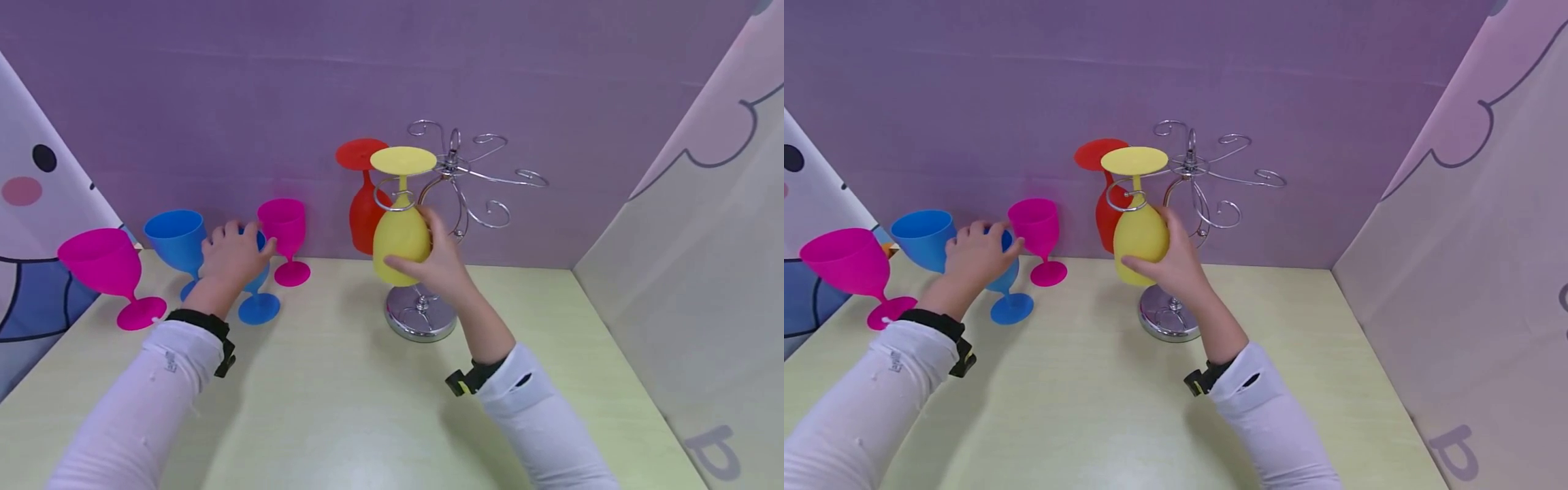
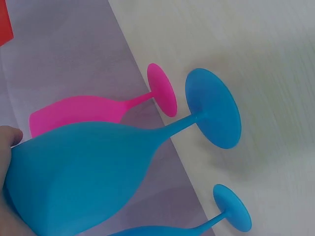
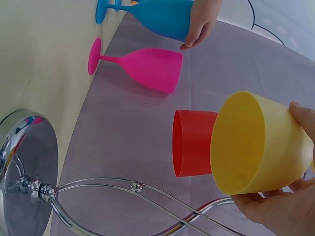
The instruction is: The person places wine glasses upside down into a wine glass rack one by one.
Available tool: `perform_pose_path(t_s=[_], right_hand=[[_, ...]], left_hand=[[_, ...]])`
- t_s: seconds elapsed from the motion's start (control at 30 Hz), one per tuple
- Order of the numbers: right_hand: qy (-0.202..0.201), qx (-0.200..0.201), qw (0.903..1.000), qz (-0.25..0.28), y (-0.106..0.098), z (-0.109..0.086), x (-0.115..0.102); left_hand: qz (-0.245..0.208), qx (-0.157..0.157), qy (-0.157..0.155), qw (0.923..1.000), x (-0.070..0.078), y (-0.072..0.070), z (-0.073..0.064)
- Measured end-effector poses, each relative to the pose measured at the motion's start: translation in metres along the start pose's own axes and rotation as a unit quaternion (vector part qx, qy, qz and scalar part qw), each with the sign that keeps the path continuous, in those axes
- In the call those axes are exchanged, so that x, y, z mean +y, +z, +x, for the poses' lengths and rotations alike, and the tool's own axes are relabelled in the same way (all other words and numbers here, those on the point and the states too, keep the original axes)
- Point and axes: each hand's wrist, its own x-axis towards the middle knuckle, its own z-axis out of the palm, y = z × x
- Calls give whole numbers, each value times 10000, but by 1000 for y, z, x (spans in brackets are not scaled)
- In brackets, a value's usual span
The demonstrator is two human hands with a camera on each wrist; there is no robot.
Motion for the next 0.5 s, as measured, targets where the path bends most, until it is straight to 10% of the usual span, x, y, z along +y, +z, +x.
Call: perform_pose_path(t_s=[0.5], right_hand=[[138, -212, 9994, -228, 7, -7, 1]], left_hand=[[3, 139, 75, 9999, -2, 5, 1]])
